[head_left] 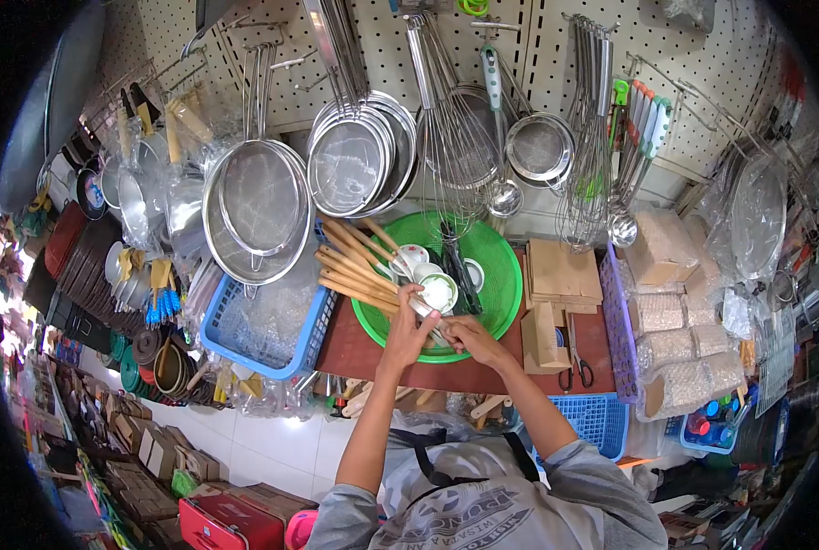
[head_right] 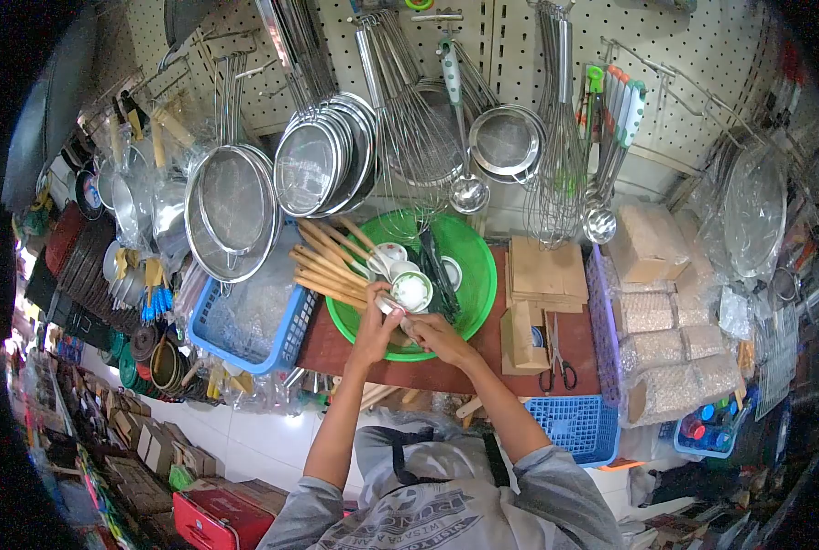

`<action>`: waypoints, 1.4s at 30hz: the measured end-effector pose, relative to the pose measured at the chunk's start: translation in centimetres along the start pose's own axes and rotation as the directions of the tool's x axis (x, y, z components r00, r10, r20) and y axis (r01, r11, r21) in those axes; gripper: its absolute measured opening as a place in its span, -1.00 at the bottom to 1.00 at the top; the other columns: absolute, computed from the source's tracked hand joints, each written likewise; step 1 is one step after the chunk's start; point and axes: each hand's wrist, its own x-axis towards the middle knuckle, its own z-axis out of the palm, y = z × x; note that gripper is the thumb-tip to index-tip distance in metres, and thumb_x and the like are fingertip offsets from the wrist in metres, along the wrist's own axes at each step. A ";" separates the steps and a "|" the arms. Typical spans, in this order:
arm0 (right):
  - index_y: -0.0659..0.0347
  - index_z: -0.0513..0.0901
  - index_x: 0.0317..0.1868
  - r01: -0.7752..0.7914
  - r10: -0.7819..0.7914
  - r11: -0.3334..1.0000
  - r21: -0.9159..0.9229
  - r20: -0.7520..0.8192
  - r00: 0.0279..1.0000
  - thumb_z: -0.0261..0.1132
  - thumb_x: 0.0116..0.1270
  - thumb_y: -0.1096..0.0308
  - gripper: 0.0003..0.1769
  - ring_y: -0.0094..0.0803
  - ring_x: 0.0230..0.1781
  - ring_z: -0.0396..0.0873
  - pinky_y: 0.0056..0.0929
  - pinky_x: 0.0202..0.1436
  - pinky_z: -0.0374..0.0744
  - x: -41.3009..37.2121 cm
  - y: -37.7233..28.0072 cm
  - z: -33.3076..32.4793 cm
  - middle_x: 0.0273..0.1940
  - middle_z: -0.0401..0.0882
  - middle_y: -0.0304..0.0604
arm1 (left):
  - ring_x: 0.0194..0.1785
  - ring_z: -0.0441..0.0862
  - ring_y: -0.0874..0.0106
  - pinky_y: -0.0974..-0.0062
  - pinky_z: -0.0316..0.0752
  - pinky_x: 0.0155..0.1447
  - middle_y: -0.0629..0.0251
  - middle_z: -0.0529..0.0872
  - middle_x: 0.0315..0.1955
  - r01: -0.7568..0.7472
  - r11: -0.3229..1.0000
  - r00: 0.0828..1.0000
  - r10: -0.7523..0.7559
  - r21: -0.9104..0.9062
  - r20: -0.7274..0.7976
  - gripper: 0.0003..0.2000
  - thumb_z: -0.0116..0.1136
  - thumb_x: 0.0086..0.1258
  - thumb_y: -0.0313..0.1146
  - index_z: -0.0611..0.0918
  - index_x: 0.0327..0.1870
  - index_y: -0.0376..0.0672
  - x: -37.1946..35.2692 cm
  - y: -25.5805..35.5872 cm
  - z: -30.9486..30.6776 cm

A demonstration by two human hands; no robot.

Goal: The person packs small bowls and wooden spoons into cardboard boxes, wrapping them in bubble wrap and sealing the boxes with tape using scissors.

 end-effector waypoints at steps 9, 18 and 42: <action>0.16 0.48 -0.41 -0.016 0.014 0.998 -0.067 -0.020 1.000 0.05 0.41 0.21 -0.73 -0.68 -0.62 0.20 -0.58 -0.55 0.24 0.4 0.7 -0.4 -0.58 0.25 -0.47 | -0.22 0.55 0.10 0.23 0.39 -0.07 -0.01 0.58 -0.23 -0.076 0.996 0.997 0.077 0.038 -0.029 -0.47 0.12 0.38 -0.01 0.32 0.22 -0.12 -0.1 0.4 0.3; 0.14 0.43 -0.46 0.054 -0.054 0.999 0.006 0.072 0.996 0.02 0.44 0.24 -0.70 -0.68 -0.63 0.19 -0.59 -0.56 0.21 -0.1 -0.3 -0.2 -0.59 0.25 -0.44 | -0.30 0.51 0.11 0.22 0.35 -0.12 -0.02 0.54 -0.37 0.019 1.000 1.000 -0.019 -0.003 -0.018 -0.54 -0.07 0.49 0.09 0.34 0.14 -0.10 -0.1 1.3 -0.4; 0.15 0.36 -0.51 -0.037 0.037 0.999 -0.009 0.091 0.995 -0.07 0.50 0.13 -0.59 -0.63 -0.70 0.14 -0.55 -0.61 0.14 0.0 -1.5 -0.1 -0.67 0.17 -0.41 | -0.27 0.55 0.03 0.18 0.35 -0.11 -0.01 0.54 -0.42 0.021 1.000 1.000 -0.020 0.018 -0.019 -0.57 -0.22 0.56 0.09 0.37 0.03 -0.14 0.4 0.2 0.1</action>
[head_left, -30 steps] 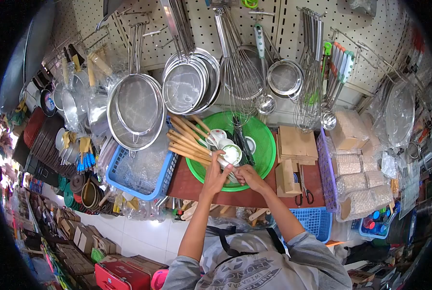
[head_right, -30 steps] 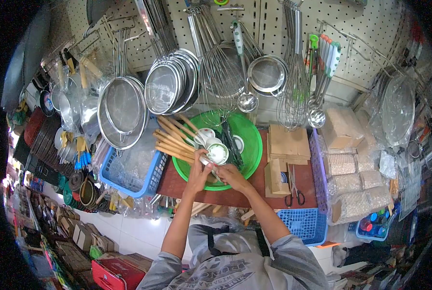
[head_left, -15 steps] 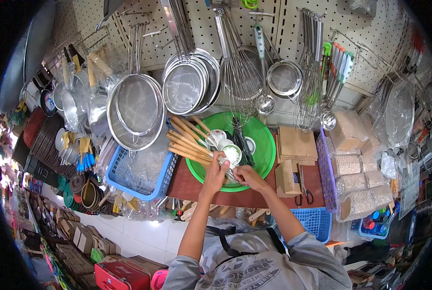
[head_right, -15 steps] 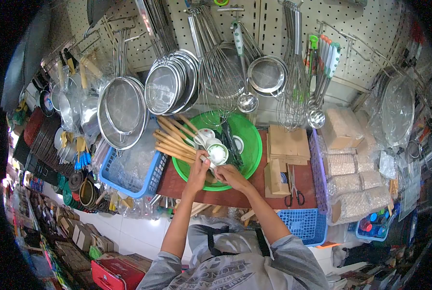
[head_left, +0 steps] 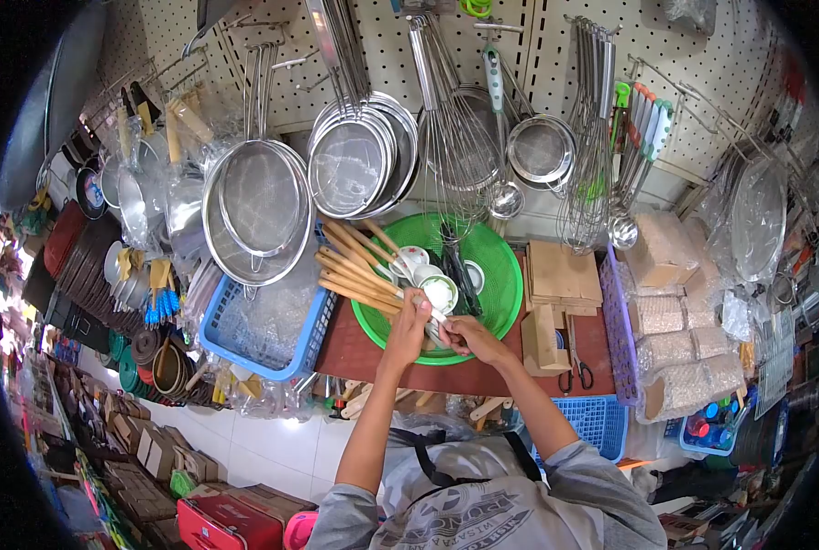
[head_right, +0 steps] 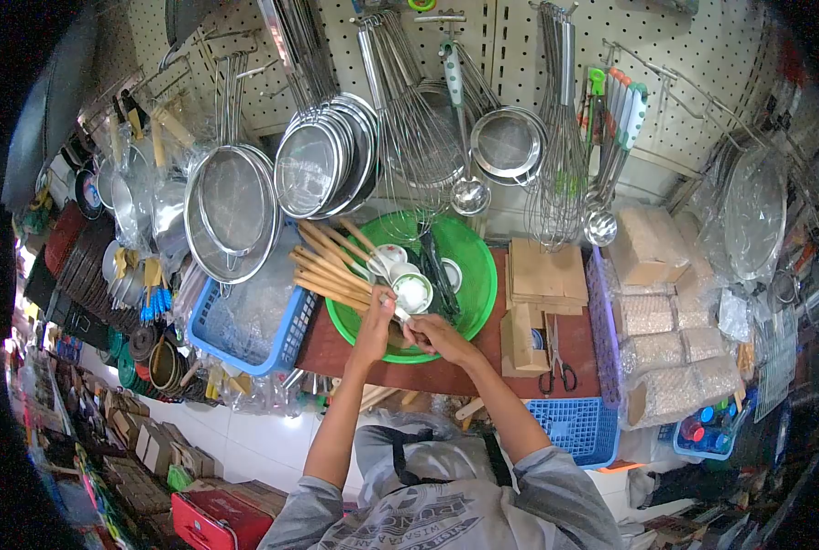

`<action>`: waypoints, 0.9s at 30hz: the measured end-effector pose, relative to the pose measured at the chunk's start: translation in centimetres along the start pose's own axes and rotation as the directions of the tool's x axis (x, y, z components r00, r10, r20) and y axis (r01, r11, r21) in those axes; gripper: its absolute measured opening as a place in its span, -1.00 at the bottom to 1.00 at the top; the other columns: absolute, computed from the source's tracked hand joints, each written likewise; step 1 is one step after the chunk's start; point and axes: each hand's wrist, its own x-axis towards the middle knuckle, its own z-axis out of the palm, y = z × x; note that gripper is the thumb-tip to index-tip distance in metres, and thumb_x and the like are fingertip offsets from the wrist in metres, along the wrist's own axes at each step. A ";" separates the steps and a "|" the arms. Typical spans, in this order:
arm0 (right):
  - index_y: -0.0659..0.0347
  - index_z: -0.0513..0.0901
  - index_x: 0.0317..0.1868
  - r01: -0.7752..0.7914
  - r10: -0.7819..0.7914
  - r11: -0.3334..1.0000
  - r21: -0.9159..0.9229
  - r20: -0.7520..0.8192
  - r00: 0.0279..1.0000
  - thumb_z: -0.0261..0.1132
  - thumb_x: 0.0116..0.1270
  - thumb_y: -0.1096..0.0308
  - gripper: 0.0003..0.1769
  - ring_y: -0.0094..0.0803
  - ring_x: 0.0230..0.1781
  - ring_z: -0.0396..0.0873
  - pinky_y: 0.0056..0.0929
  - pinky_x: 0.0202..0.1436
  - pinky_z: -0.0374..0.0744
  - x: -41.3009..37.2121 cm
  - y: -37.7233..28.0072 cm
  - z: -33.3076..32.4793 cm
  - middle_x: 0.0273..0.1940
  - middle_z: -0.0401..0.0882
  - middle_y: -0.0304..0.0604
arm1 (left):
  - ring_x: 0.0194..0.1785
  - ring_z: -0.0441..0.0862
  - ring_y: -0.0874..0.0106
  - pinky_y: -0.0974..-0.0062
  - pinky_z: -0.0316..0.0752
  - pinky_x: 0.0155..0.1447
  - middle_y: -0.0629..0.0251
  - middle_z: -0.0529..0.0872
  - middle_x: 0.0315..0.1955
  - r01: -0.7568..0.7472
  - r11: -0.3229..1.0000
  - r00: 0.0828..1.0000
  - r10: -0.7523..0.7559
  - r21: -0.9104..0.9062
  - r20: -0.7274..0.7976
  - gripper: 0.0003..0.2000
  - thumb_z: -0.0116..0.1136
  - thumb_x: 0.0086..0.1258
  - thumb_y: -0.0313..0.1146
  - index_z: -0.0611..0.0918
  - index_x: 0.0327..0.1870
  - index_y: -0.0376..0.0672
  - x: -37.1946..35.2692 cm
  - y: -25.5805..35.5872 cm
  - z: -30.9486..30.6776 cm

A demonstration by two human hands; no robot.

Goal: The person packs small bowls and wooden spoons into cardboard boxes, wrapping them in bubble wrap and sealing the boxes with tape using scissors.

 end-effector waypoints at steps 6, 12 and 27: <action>0.11 0.32 -0.59 0.000 0.000 0.999 0.045 -0.013 1.000 -0.01 0.48 0.10 -0.55 -0.63 -0.69 0.15 -0.55 -0.60 0.16 0.5 1.1 -0.6 -0.67 0.18 -0.42 | -0.37 0.51 0.03 0.17 0.33 -0.19 0.00 0.51 -0.52 -0.019 0.999 1.000 0.019 0.027 -0.003 -0.60 -0.11 0.52 0.04 0.38 0.04 -0.13 -0.1 0.9 -0.2; 0.09 0.29 -0.60 -0.048 0.057 0.994 0.098 -0.084 0.995 0.01 0.45 0.13 -0.57 -0.62 -0.69 0.15 -0.55 -0.59 0.18 0.6 1.0 -0.2 -0.66 0.17 -0.43 | -0.41 0.47 0.01 0.16 0.30 -0.22 -0.03 0.47 -0.54 -0.079 0.996 0.996 0.080 0.029 -0.042 -0.62 -0.06 0.49 0.01 0.39 0.04 -0.13 -0.3 1.3 0.0; 0.15 0.39 -0.56 0.077 -0.078 0.997 -0.014 -0.090 0.993 -0.01 0.39 0.27 -0.68 -0.66 -0.66 0.18 -0.58 -0.60 0.17 0.2 1.4 -0.2 -0.64 0.24 -0.43 | -0.36 0.44 0.24 0.26 0.32 -0.15 0.14 0.47 -0.46 0.131 0.982 0.990 -0.123 -0.133 0.065 -0.62 -0.10 0.53 0.01 0.38 0.12 -0.09 -0.1 0.7 -0.8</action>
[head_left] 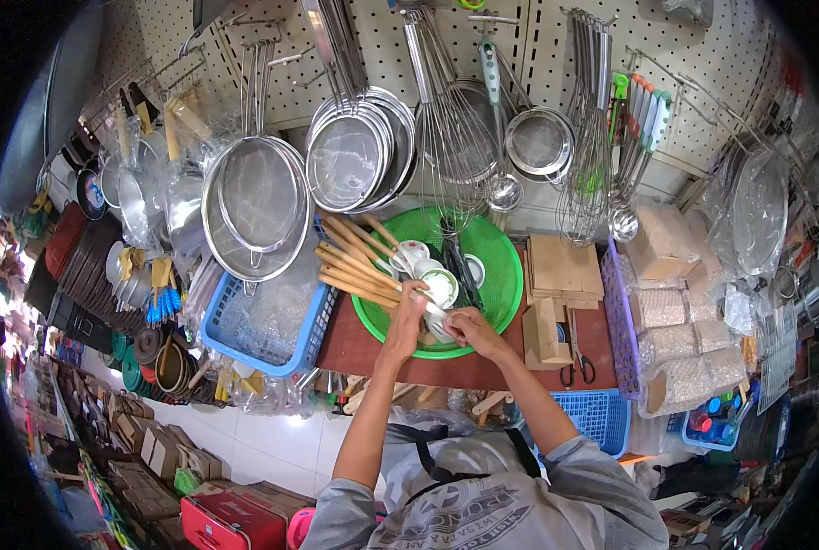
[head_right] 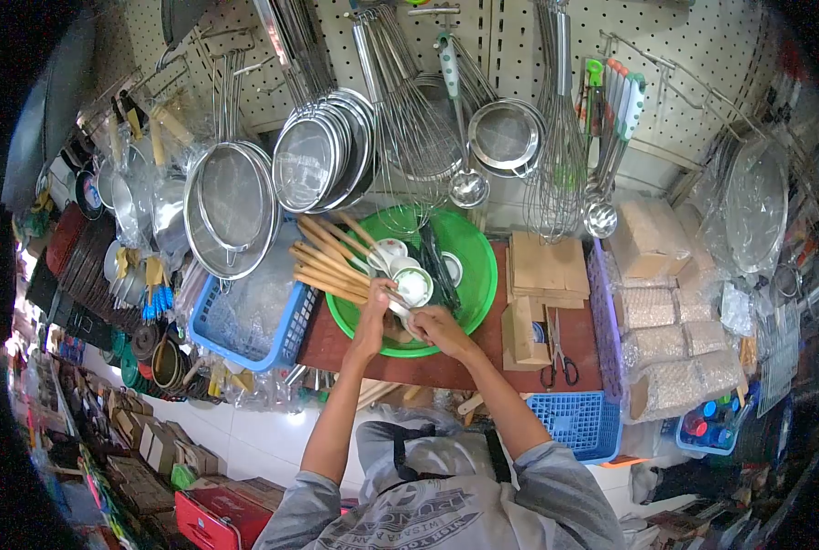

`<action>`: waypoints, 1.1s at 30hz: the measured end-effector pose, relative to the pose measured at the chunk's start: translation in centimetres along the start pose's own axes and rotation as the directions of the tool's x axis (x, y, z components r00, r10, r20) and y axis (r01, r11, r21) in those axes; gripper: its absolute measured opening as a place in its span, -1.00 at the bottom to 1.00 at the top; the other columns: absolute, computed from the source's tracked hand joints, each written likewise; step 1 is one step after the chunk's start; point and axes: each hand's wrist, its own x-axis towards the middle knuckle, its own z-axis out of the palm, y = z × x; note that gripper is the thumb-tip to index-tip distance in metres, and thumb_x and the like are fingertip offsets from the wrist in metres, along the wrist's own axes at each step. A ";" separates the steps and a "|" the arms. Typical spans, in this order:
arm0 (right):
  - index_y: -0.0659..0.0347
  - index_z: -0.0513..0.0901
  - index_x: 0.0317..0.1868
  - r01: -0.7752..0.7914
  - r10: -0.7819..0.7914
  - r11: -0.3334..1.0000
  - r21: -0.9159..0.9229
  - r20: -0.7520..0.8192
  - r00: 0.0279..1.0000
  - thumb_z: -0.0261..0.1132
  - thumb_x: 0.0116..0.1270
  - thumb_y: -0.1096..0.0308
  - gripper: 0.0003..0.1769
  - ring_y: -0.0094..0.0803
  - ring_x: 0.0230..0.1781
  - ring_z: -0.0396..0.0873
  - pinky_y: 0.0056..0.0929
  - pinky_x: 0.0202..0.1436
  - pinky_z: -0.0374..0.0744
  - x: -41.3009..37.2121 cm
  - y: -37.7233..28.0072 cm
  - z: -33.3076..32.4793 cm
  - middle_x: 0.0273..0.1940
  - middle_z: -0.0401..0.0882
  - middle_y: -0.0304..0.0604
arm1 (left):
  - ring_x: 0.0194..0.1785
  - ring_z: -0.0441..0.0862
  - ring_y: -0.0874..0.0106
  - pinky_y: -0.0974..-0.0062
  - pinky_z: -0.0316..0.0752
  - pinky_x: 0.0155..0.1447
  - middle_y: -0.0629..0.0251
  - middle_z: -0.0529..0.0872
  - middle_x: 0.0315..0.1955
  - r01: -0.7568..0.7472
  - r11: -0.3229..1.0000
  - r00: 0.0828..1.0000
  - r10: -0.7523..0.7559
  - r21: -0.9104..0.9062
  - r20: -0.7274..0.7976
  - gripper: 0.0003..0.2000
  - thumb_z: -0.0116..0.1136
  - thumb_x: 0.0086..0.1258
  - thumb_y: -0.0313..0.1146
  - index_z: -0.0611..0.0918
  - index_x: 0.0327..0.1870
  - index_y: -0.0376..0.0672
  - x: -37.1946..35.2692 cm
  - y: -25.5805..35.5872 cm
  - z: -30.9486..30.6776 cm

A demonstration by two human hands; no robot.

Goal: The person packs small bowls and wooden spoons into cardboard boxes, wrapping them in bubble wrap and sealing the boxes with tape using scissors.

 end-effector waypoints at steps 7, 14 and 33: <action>0.15 0.45 -0.50 -0.016 0.016 1.000 -0.007 -0.005 1.000 0.00 0.39 0.27 -0.71 -0.69 -0.63 0.16 -0.61 -0.55 0.17 -0.2 0.2 -0.2 -0.62 0.23 -0.46 | -0.25 0.47 0.23 0.32 0.34 -0.05 0.10 0.51 -0.38 -0.108 0.981 0.994 0.110 0.162 -0.005 -0.54 0.00 0.47 0.03 0.37 0.17 -0.12 0.7 -1.5 0.6; 0.23 0.56 -0.35 -0.039 0.040 0.999 -0.013 0.058 0.998 -0.02 0.34 0.34 -0.76 -0.69 -0.54 0.14 -0.62 -0.49 0.13 -0.5 -1.9 0.9 -0.51 0.25 -0.43 | -0.27 0.46 0.31 0.34 0.36 -0.05 0.20 0.48 -0.44 0.179 0.945 0.983 -0.164 -0.272 0.080 -0.54 -0.17 0.51 0.07 0.39 0.16 -0.12 0.8 -2.6 -0.4; 0.19 0.52 -0.42 0.040 -0.037 0.996 -0.080 0.035 0.999 0.04 0.40 0.34 -0.76 -0.68 -0.58 0.19 -0.59 -0.52 0.18 -0.5 -0.6 0.6 -0.55 0.28 -0.45 | -0.37 0.45 0.44 0.44 0.37 -0.24 0.29 0.55 -0.39 -0.024 0.981 1.000 0.025 -0.193 0.002 -0.62 -0.10 0.54 -0.02 0.48 0.09 -0.14 0.6 -2.1 -0.1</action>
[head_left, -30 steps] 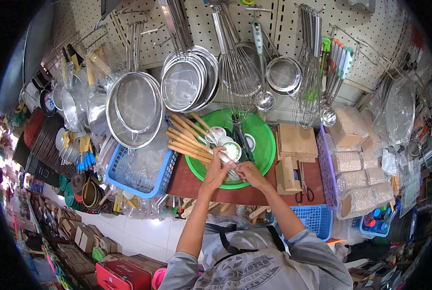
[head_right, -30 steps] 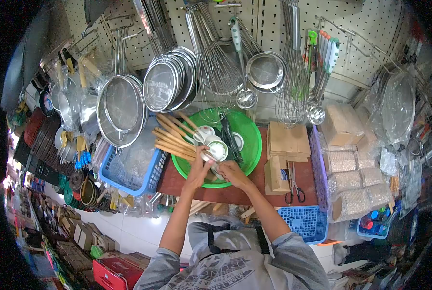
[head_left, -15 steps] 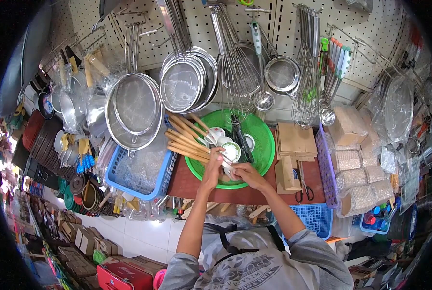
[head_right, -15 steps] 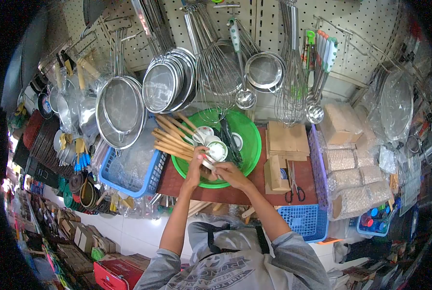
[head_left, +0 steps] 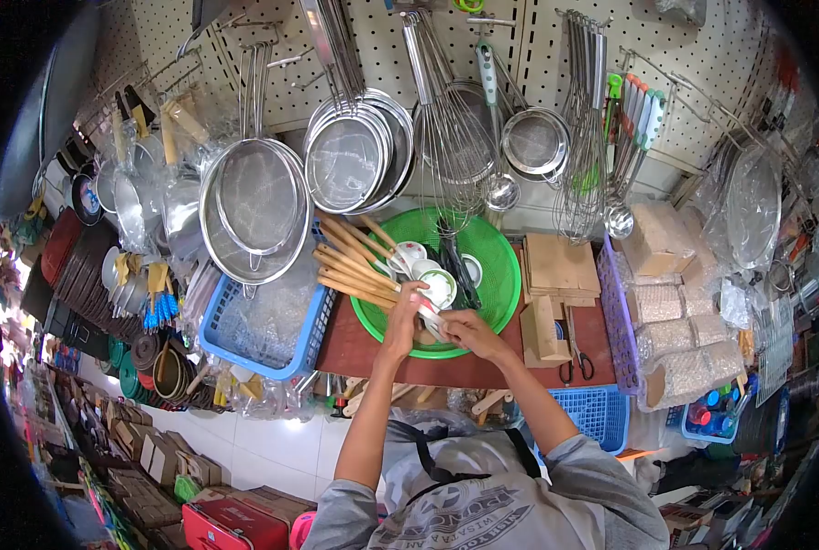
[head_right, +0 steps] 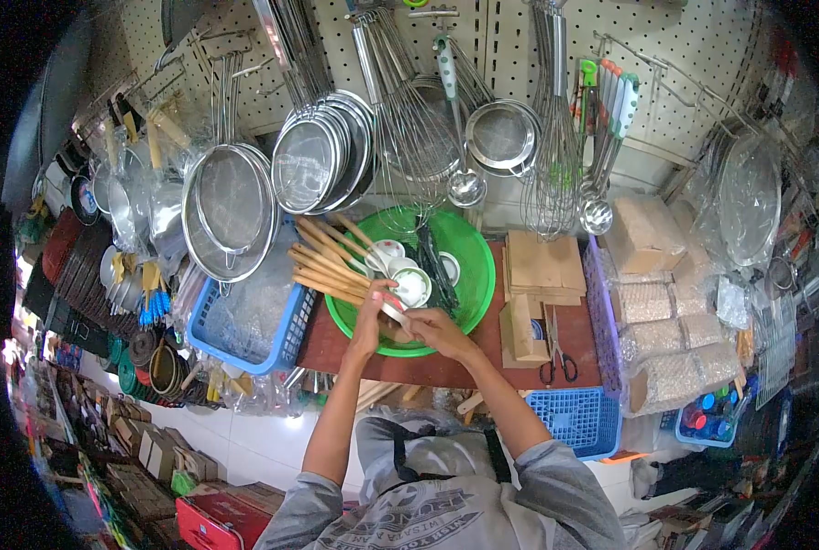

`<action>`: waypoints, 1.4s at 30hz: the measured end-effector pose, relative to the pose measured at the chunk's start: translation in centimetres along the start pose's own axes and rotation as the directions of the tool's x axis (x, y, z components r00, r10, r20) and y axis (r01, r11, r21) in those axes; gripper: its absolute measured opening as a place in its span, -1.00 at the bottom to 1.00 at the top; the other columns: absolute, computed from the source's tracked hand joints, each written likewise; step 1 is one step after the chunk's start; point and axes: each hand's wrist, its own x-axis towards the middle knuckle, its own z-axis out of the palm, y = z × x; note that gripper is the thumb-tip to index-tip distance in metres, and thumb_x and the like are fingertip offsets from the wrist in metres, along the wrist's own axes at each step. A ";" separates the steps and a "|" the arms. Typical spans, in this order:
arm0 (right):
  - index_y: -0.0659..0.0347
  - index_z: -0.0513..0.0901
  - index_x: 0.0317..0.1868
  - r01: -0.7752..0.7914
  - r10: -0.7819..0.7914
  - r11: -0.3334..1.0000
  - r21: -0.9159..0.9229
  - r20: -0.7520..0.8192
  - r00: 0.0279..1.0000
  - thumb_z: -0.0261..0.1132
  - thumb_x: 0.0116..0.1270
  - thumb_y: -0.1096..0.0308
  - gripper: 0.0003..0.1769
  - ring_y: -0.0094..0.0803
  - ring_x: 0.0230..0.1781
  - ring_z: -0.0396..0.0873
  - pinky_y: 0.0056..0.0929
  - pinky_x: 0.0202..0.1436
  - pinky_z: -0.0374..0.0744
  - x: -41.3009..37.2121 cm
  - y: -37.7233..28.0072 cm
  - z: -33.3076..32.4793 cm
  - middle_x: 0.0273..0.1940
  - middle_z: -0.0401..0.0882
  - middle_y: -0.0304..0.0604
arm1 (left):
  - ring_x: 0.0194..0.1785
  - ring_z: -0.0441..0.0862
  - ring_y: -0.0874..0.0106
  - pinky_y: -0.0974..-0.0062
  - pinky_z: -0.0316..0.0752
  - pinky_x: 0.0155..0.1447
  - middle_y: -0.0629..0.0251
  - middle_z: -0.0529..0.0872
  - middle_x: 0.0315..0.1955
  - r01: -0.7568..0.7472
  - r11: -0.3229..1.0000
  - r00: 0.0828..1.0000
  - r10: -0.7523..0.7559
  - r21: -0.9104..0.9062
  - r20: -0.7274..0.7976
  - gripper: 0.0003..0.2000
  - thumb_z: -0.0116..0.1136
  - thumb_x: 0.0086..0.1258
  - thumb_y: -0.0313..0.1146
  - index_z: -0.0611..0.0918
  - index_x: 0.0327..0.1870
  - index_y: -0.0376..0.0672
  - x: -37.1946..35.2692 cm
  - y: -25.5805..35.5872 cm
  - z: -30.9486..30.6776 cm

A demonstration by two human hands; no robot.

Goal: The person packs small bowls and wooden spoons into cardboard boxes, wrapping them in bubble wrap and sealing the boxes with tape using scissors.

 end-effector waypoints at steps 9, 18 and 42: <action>0.18 0.46 -0.40 -0.003 0.003 1.000 0.018 0.037 0.999 -0.02 0.33 0.31 -0.80 -0.70 -0.62 0.14 -0.61 -0.57 0.14 -0.3 -1.0 0.4 -0.58 0.23 -0.43 | -0.35 0.45 0.41 0.44 0.37 -0.17 0.30 0.55 -0.41 0.021 0.993 0.999 -0.025 0.118 0.026 -0.62 -0.05 0.52 -0.05 0.46 0.13 -0.16 0.2 -0.1 -0.1; 0.24 0.44 -0.49 0.070 -0.077 0.994 -0.081 -0.086 0.993 0.03 0.36 0.35 -0.75 -0.64 -0.50 0.20 -0.56 -0.42 0.23 0.0 0.1 0.2 -0.52 0.27 -0.40 | -0.36 0.49 0.50 0.54 0.38 -0.25 0.34 0.58 -0.37 -0.310 0.928 0.950 0.310 0.207 0.032 -0.64 0.04 0.51 -0.16 0.42 0.18 -0.15 0.6 -0.8 0.6; 0.19 0.45 -0.38 -0.010 0.009 1.000 0.022 0.039 0.999 0.02 0.47 0.21 -0.70 -0.65 -0.53 0.19 -0.60 -0.48 0.20 -0.2 1.1 0.3 -0.47 0.29 -0.42 | -0.20 0.36 0.51 0.56 0.27 -0.02 0.37 0.44 -0.31 -0.014 0.987 0.999 0.008 0.159 0.040 -0.68 -0.18 0.57 -0.07 0.45 -0.10 -0.16 0.2 0.1 0.0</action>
